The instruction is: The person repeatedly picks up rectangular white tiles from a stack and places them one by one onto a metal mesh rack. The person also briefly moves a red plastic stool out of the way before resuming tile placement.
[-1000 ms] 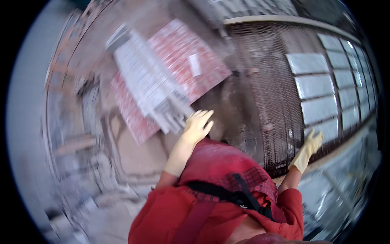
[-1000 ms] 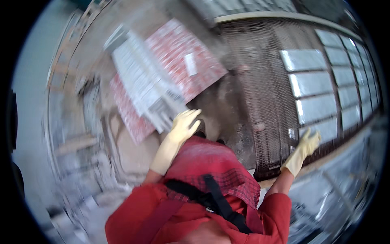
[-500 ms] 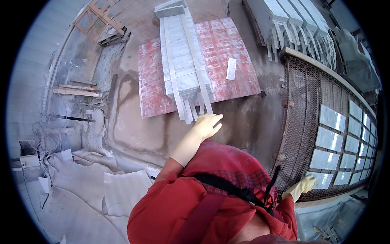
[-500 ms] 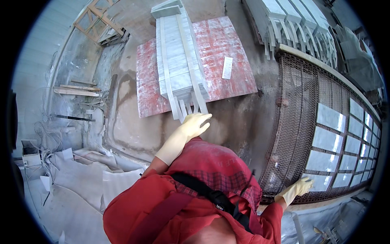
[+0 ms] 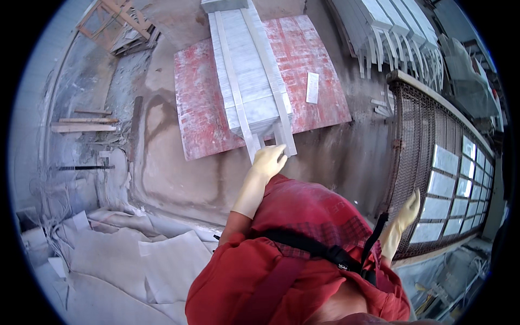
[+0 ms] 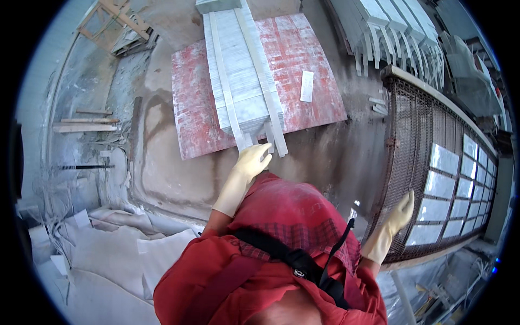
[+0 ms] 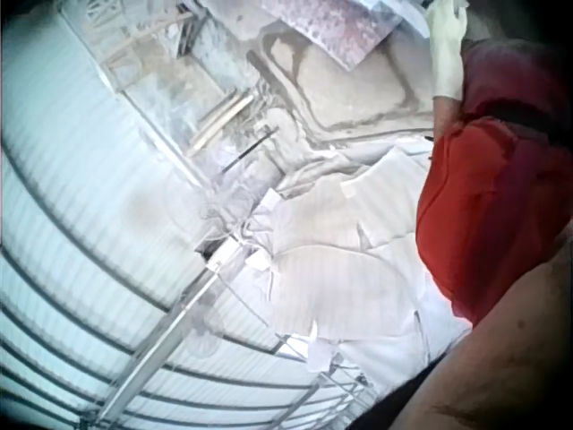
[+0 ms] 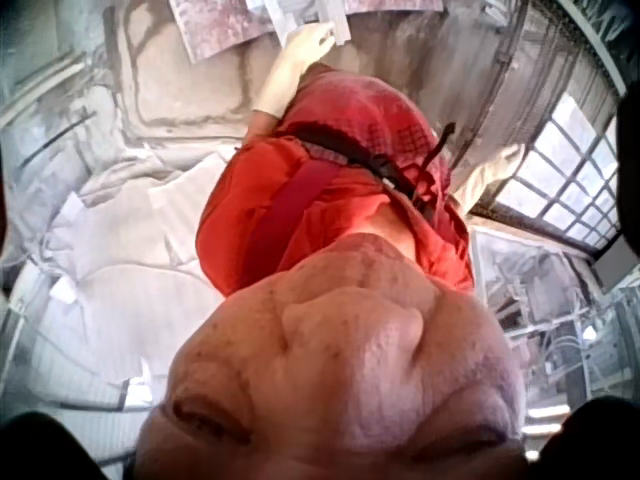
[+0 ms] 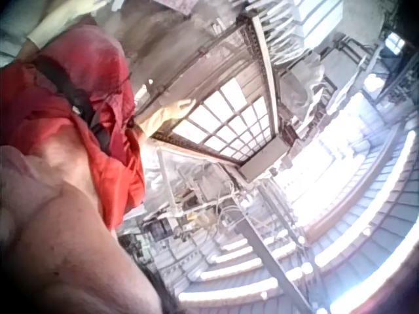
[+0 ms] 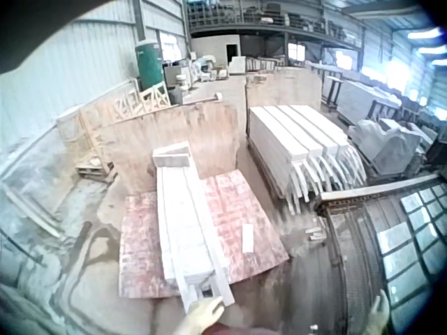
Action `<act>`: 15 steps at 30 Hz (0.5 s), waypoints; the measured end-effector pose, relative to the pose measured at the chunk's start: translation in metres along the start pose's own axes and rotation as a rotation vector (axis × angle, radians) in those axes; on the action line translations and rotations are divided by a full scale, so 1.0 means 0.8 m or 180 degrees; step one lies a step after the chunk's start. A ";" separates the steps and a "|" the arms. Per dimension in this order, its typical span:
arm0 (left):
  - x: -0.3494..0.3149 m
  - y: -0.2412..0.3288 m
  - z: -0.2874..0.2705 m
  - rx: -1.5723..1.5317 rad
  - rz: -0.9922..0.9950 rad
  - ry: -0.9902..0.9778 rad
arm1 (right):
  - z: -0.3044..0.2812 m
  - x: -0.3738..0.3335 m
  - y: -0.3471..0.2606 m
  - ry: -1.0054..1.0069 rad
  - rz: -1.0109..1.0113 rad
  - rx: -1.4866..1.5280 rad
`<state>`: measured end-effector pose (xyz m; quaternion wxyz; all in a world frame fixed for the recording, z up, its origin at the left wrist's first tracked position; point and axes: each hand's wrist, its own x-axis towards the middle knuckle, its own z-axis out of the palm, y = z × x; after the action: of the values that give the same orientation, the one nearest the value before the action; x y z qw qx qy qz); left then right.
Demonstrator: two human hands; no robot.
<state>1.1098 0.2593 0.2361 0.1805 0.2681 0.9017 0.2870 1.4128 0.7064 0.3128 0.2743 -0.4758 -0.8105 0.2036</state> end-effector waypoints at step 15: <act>-0.139 -0.190 -0.057 0.0092 -0.1203 0.0574 | 0.232 -0.145 -0.244 -0.2937 -0.0906 0.0029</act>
<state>1.1183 0.0699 0.1966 0.1459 0.0700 0.9525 0.2579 1.2118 0.5005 0.2564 -0.0867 -0.2190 -0.9038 0.3574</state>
